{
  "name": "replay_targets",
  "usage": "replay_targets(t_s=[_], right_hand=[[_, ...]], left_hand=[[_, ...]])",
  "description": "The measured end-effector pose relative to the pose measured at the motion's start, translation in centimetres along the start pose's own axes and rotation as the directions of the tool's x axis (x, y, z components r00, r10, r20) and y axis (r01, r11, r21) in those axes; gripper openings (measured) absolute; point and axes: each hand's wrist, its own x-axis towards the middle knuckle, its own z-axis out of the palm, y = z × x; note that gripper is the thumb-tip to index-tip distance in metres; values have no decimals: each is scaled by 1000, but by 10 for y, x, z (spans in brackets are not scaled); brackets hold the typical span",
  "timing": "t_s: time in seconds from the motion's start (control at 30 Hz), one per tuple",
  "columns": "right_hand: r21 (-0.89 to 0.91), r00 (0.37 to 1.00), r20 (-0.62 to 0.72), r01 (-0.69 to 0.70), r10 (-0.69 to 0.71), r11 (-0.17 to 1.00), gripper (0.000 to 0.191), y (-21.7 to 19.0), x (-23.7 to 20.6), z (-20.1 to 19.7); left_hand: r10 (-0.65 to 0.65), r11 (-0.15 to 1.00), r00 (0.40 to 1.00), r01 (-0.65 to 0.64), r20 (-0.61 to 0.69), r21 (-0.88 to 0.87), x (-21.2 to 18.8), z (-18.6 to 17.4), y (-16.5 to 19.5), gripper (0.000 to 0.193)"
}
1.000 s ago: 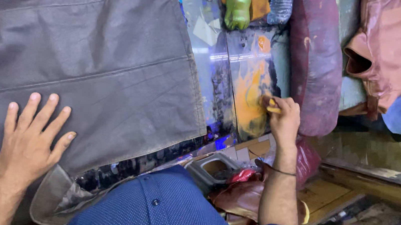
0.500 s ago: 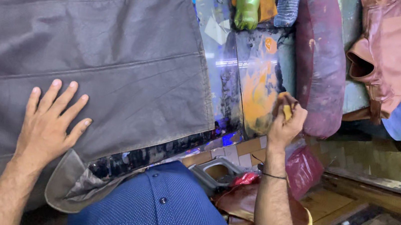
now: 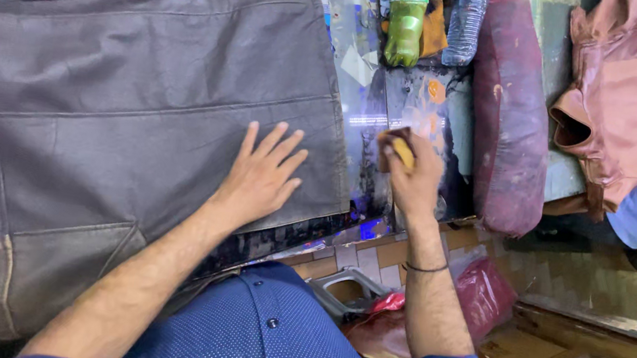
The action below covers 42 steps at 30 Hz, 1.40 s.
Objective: The person rubs a sponge-like applicator over a large dark leather jacket laid on a work table, treating the panels and seams section by section. They hold the jacket flat with one hand while wiping the surface with the applicator, working across the front, pockets, and edges.
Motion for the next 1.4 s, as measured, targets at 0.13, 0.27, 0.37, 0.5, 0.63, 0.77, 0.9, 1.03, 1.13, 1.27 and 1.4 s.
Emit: replay_targets(t_s=[0.13, 0.27, 0.37, 0.5, 0.63, 0.77, 0.9, 1.03, 1.13, 1.27, 1.4], right_hand=[[26, 955, 287, -91, 80, 996, 30, -14, 49, 42], [8, 988, 140, 59, -60, 998, 23, -6, 81, 80], [-72, 976, 209, 79, -63, 994, 22, -15, 57, 70], [-115, 847, 526, -17, 76, 993, 24, -48, -22, 5], [-167, 770, 579, -212, 269, 963, 32, -56, -42, -24], [-92, 977, 194, -76, 92, 993, 32, -51, -31, 5], [-171, 901, 386, -142, 199, 975, 39, -60, -64, 6], [-301, 854, 391, -233, 343, 925, 36, -64, -111, -27], [-201, 978, 76, -174, 192, 964, 38, -59, -120, -22], [-217, 984, 116, 156, -133, 964, 45, -50, -109, 16], [-374, 974, -203, -174, 103, 911, 41, -44, -96, 37]], left_hand=[[10, 993, 999, -14, 37, 115, 37, 22, -7, 60], [-40, 991, 995, 28, 93, 129, 37, 28, -16, 61], [-33, 992, 997, 23, 77, 120, 35, 28, -17, 61], [-58, 992, 994, 47, 97, 115, 40, 26, -18, 62], [-46, 989, 995, 33, 88, 142, 40, 28, -19, 62], [-26, 990, 998, 17, 64, 138, 35, 30, -16, 61], [-21, 992, 999, 16, 37, 121, 33, 30, -17, 60], [-31, 992, 998, 23, 63, 127, 35, 34, -18, 61], [-3, 992, 998, -5, 70, 127, 37, 34, -16, 60], [42, 993, 989, -56, 140, 101, 22, 7, -22, 65], [-1, 975, 974, -50, 227, 218, -25, -46, -50, 69]])
